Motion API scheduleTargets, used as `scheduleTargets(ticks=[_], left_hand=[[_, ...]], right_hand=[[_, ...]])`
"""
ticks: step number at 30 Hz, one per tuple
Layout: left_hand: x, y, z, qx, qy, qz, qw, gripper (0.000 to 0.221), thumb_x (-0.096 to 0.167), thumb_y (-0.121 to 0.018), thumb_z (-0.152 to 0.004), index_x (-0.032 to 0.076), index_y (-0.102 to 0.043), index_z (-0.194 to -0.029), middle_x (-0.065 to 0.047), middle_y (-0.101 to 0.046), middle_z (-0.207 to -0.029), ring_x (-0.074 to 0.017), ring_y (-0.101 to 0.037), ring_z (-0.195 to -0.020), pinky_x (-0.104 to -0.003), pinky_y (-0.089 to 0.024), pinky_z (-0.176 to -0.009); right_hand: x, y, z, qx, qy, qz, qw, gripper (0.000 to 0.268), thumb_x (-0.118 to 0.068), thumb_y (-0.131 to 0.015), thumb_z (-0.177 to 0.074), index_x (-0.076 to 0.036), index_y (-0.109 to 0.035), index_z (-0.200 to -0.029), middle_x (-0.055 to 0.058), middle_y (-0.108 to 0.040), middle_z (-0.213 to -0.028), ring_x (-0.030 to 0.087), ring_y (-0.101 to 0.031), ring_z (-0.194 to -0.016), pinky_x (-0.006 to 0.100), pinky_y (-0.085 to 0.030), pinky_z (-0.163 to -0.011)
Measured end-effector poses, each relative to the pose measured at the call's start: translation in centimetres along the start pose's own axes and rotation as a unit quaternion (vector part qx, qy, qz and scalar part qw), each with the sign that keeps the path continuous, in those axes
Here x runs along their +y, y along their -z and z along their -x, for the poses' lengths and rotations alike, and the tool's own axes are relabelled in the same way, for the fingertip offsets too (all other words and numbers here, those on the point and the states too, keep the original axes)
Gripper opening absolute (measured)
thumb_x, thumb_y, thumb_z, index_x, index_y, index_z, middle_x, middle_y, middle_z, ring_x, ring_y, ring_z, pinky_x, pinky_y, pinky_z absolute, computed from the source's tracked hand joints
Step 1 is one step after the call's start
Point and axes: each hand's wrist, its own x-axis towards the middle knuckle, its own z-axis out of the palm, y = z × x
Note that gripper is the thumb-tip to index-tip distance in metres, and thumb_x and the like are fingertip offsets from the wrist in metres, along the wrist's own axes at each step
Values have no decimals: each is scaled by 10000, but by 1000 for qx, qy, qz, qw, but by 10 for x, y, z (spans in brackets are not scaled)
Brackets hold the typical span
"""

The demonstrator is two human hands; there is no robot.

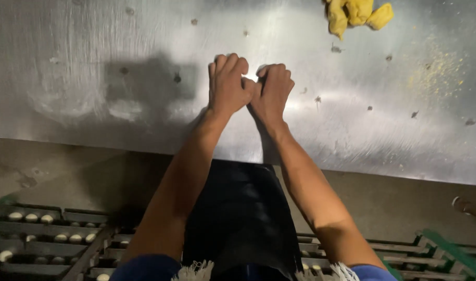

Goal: Manually shaping small portions of dough into uniform balls on a metal workbench.

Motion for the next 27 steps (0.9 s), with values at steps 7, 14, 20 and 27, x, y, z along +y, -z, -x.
scheduleTargets(ticks=[7,14,20,27], left_hand=[[-21,58,71,-100,-65,-18,993,119,42,-628,-832,58,-611,-949,-100,-556,-1001,-295,-504,-978,-438,-416,-875],[-102,90,55,-145,-120,-85,978,168,83,-635,-893,43,-598,-1052,-133,-554,-1072,-307,-510,-1025,-451,-438,-936],[-114,48,-20,-38,-113,-93,989,215,55,-612,-880,98,-526,-1072,-96,-517,-1041,-279,-469,-979,-443,-386,-883],[-65,-15,-48,95,-86,-7,992,217,20,-627,-820,104,-506,-979,-68,-481,-952,-242,-449,-911,-418,-346,-842]], right_hand=[[10,42,72,-56,73,53,994,361,39,-605,-808,-48,-551,-1154,165,-533,-1110,359,-485,-1056,480,-380,-904],[90,87,76,-46,72,161,983,266,23,-588,-877,0,-533,-1136,202,-507,-1088,352,-458,-1009,487,-367,-899],[107,63,4,45,26,118,992,229,48,-533,-832,-19,-492,-1047,166,-491,-1048,336,-450,-973,464,-361,-907],[34,7,-33,104,-27,13,994,275,56,-525,-777,-65,-507,-1024,92,-528,-987,288,-494,-944,431,-357,-937]])
